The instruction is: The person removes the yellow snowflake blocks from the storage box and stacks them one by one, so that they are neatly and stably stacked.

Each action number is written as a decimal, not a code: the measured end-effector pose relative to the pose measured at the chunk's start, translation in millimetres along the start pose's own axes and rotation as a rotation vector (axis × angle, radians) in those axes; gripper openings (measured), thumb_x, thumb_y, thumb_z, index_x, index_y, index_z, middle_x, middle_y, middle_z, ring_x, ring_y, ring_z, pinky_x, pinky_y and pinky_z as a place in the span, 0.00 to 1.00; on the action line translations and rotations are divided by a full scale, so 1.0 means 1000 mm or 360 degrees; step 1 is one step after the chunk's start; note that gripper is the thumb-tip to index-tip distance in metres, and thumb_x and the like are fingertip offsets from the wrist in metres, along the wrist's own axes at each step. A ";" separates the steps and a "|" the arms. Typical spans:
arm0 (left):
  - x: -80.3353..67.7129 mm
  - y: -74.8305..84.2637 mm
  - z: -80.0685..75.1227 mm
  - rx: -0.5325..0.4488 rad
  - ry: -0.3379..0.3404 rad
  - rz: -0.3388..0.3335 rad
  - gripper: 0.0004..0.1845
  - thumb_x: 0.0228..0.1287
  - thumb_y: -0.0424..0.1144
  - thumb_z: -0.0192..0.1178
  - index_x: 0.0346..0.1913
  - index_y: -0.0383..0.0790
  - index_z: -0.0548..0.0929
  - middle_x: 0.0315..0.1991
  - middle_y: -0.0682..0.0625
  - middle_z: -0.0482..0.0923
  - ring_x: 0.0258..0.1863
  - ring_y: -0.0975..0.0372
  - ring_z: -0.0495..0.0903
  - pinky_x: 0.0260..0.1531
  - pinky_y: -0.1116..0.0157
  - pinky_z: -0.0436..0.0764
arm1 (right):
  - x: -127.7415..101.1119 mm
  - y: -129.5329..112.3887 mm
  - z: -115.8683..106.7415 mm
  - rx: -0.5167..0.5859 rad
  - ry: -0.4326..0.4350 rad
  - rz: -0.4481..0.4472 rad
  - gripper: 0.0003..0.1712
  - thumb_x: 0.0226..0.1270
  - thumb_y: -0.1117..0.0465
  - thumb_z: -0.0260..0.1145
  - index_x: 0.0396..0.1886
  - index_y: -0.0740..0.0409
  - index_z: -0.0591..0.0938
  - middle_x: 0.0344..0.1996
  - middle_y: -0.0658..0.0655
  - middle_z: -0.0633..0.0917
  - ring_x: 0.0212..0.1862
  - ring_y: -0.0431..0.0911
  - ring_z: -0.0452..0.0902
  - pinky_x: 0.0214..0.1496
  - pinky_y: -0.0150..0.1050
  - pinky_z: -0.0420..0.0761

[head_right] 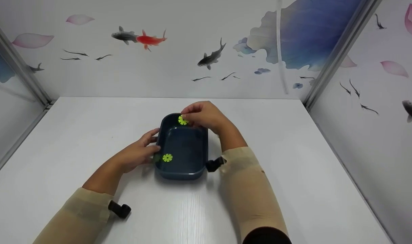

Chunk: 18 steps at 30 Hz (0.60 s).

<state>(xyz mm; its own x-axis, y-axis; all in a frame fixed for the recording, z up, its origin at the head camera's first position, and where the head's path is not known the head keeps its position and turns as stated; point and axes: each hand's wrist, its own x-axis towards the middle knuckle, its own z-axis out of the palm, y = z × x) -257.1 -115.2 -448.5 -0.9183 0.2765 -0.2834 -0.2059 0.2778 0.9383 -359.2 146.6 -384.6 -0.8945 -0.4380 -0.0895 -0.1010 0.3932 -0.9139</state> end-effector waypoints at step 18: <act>-0.001 -0.001 -0.001 -0.0023 -0.0036 0.0047 0.38 0.71 0.43 0.54 0.78 0.66 0.48 0.78 0.50 0.52 0.68 0.52 0.71 0.59 0.50 0.80 | -0.042 0.078 -0.047 0.0492 0.0470 0.0247 0.22 0.63 0.52 0.71 0.54 0.56 0.83 0.46 0.55 0.84 0.43 0.46 0.79 0.47 0.35 0.86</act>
<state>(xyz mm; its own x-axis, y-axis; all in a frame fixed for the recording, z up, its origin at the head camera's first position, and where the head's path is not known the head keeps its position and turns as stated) -256.5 -116.7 -448.5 -0.9162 0.3051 -0.2598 -0.1839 0.2558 0.9491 -350.5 233.7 -433.8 -0.9792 -0.1259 -0.1593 0.1390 0.1564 -0.9779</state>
